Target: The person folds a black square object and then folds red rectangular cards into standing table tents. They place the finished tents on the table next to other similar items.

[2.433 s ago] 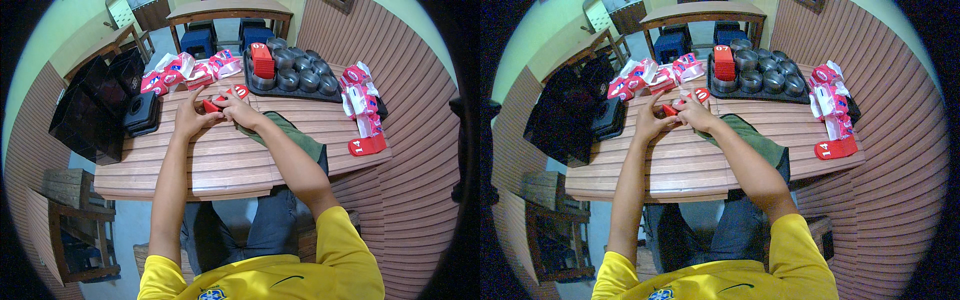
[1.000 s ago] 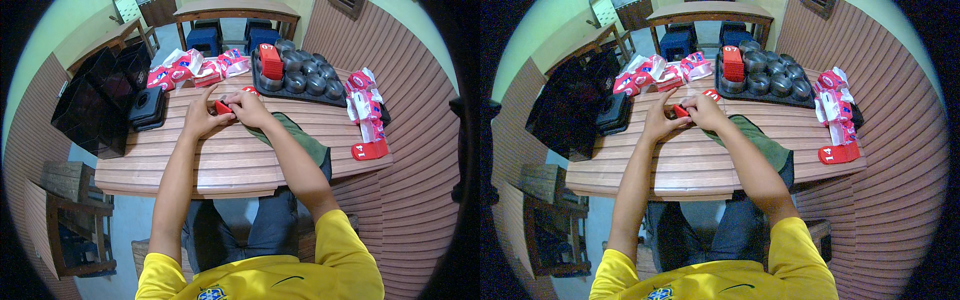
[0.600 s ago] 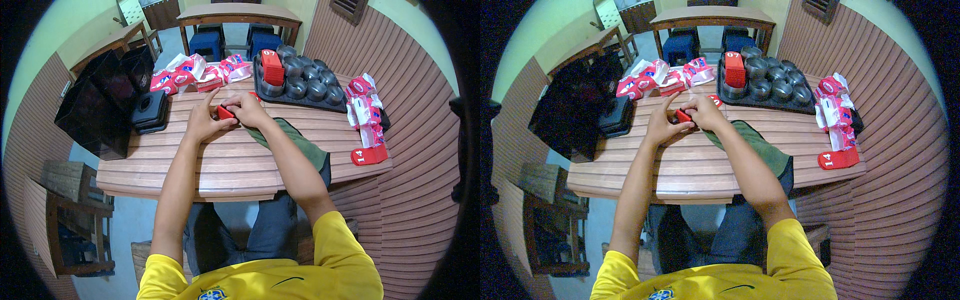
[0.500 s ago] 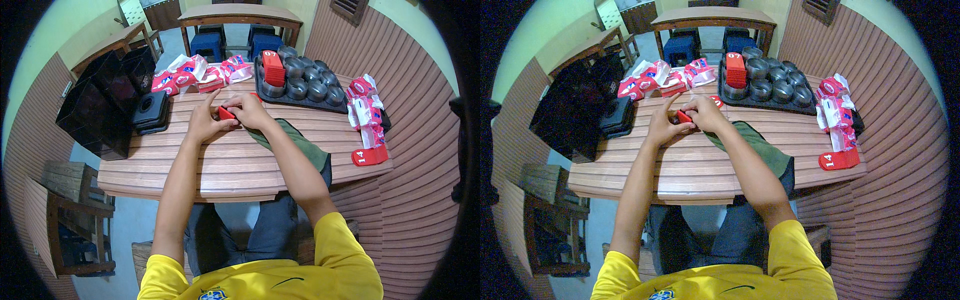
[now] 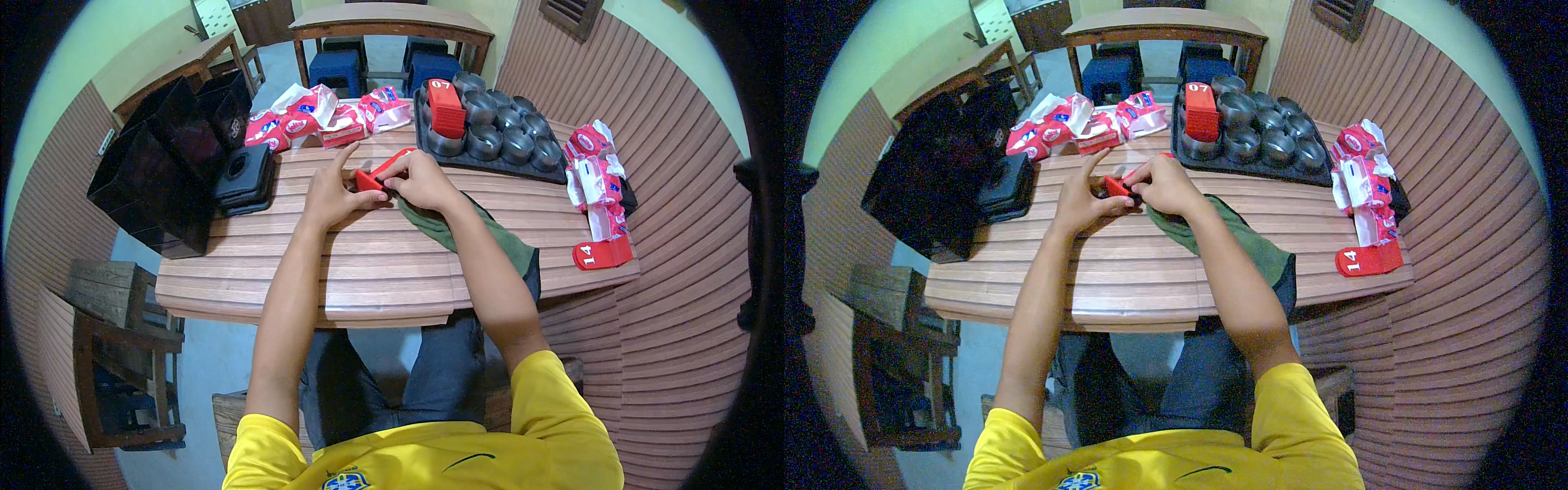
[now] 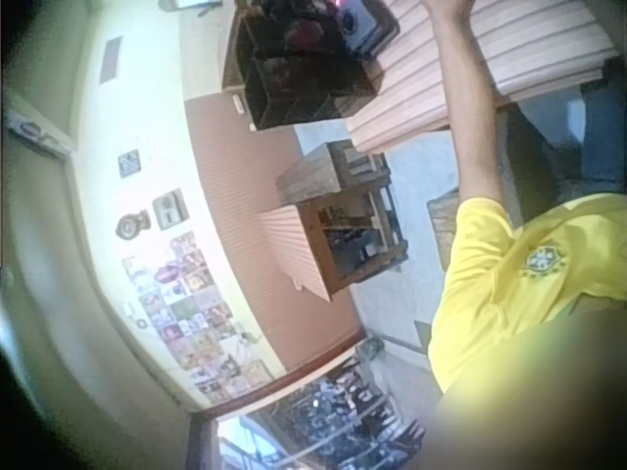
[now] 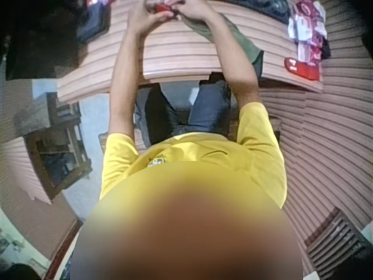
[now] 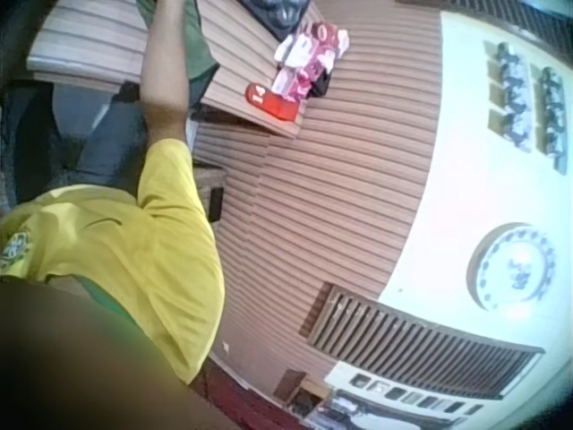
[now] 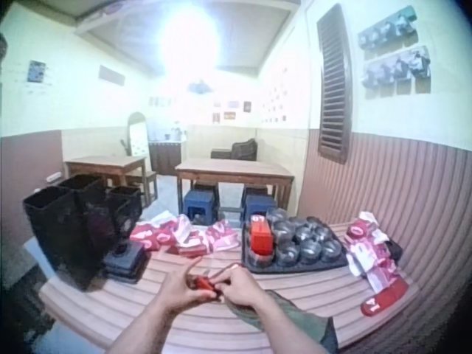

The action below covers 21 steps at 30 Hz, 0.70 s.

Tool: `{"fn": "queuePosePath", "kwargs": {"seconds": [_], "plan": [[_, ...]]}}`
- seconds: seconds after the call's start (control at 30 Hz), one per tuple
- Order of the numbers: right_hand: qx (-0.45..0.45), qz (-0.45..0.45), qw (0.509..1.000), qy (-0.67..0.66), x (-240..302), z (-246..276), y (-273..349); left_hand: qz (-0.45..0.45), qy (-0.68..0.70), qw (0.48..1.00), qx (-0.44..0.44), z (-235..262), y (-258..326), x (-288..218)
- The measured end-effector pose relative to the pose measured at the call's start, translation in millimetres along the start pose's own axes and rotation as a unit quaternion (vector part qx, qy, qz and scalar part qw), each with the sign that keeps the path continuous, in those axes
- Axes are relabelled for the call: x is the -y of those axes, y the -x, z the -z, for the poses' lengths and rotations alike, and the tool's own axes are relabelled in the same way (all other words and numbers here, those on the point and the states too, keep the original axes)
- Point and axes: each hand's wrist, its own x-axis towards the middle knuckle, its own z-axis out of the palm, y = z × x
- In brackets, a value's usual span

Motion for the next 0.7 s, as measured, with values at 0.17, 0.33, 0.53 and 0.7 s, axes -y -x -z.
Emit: {"fn": "queuePosePath", "kwargs": {"seconds": [0.17, 0.33, 0.53, 0.7], "plan": [[-0.026, 0.019, 0.999, 0.030, 6.9, -2.4, 1.2, 0.003, -0.027, 1.000, 0.010, 2.8, -1.4, -1.3], [-0.023, 0.056, 0.998, -0.010, 4.1, -3.7, 0.7, -0.015, -0.055, 0.998, -0.006, 3.6, 0.4, -5.1], [-0.028, 0.047, 0.998, 0.020, 1.0, -5.9, 0.4, 0.017, -0.006, 1.000, 0.001, 2.4, -1.4, -5.0], [-0.003, 0.077, 0.995, -0.070, 1.4, 2.3, 3.5, 0.010, -0.021, 1.000, 0.004, 3.3, 1.2, -4.4]]}}
